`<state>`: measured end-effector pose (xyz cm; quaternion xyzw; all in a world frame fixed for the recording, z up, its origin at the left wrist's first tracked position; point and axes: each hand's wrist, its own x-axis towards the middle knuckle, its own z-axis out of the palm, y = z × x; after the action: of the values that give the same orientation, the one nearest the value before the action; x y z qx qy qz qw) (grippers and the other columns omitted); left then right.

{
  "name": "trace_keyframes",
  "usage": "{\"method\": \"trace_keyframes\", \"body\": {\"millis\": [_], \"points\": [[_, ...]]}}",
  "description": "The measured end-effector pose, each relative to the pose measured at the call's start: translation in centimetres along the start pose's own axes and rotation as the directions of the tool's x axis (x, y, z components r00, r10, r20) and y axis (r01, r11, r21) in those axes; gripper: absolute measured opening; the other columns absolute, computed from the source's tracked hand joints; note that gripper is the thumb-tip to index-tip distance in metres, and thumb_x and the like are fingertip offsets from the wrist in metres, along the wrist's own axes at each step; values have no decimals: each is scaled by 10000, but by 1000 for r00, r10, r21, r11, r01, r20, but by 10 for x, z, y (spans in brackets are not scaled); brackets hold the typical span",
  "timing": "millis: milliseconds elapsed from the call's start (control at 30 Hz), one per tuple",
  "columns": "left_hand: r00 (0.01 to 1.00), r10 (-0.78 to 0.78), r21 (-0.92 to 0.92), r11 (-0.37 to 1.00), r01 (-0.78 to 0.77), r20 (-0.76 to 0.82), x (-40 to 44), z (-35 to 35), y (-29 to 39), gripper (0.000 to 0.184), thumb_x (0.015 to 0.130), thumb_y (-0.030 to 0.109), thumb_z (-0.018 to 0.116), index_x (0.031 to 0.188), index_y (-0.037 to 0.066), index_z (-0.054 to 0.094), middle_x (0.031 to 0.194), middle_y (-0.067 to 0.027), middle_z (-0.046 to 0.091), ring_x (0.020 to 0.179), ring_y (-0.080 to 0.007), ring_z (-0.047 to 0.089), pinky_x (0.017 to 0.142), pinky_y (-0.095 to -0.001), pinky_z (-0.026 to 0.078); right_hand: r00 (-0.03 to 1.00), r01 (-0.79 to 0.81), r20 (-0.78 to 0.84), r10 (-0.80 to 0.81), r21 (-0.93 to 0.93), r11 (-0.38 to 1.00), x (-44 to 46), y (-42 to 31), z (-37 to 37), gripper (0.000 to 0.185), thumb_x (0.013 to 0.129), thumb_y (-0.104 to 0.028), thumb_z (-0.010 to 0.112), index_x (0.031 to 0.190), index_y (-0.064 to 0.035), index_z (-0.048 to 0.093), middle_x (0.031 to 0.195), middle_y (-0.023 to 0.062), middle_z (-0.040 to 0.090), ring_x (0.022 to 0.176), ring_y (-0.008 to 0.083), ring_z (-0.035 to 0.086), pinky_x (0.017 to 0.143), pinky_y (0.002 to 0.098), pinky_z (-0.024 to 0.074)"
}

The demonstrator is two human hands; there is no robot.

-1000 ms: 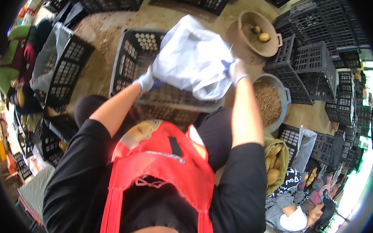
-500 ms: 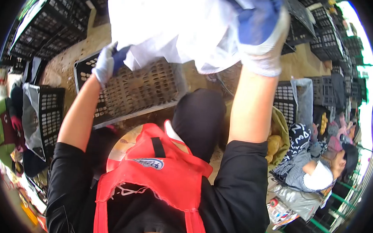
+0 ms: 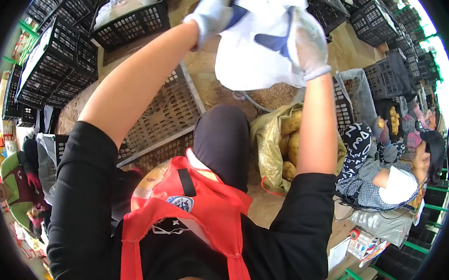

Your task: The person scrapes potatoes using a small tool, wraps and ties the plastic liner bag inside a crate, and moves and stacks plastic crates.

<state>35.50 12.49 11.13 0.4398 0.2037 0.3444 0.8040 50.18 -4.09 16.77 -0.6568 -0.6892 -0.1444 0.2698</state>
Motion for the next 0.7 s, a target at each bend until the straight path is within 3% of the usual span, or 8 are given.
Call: {"method": "trace_keyframes", "body": {"millis": [167,233,267,300,333,533,633,700], "points": [[877,220,82,956,-280,426,-14,85,-14,126,925,112,477,954,29,567,912,-88,600,852,-130,598,709,-260,495,884,-325,304,354,-146,935,-20,35,71,359,953,-320,469,1064,-38,661,980,126,682,905,279,657,799,364,502],[923,-240,-573,728,376,300,-21,86,-13,277,882,89,568,1140,-11,583,952,-99,620,880,-131,610,706,-265,502,910,-402,63,409,370,838,-28,56,73,369,961,-309,454,1016,-21,677,940,135,693,875,248,666,776,358,518],[988,-63,171,984,39,140,-44,76,-15,349,888,149,616,1196,-3,558,851,-43,608,735,-99,545,614,-257,460,883,-370,46,466,680,633,-32,64,73,378,964,-304,446,993,-12,685,920,140,699,860,233,670,764,355,526],[968,182,826,508,-243,173,-64,59,-13,434,894,210,663,1253,4,532,751,12,595,590,-67,480,522,-250,417,827,-386,215,519,889,247,-30,67,68,393,966,-310,435,1102,11,616,1041,162,661,973,242,644,839,349,522],[973,170,815,534,-225,157,-63,31,-28,484,881,246,682,1264,10,503,701,9,564,571,-72,466,513,-256,410,743,-329,376,554,925,-188,-28,69,62,445,968,-317,425,1211,35,546,1162,183,623,1087,252,619,913,344,518],[949,-275,695,653,302,-154,-92,-57,-145,537,866,295,712,1250,56,422,709,-44,523,561,-96,510,475,-231,372,940,-299,-31,340,403,865,-40,59,4,536,872,-277,637,1305,-1,484,1215,140,606,1110,255,588,967,372,464],[931,-347,708,629,321,-113,-79,-29,-162,686,885,347,667,1419,94,319,864,-170,589,707,-212,649,557,-285,467,974,-224,4,228,214,951,-37,64,-10,468,884,-281,608,1255,-8,524,1164,158,622,1066,287,598,928,383,472],[980,-178,973,228,-42,84,-69,10,-158,613,895,268,630,1426,96,375,925,-173,638,831,-282,667,704,-330,513,966,-244,-21,259,267,932,-39,76,-17,427,892,-283,588,1221,-13,550,1131,170,633,1036,308,605,903,391,478]]}}
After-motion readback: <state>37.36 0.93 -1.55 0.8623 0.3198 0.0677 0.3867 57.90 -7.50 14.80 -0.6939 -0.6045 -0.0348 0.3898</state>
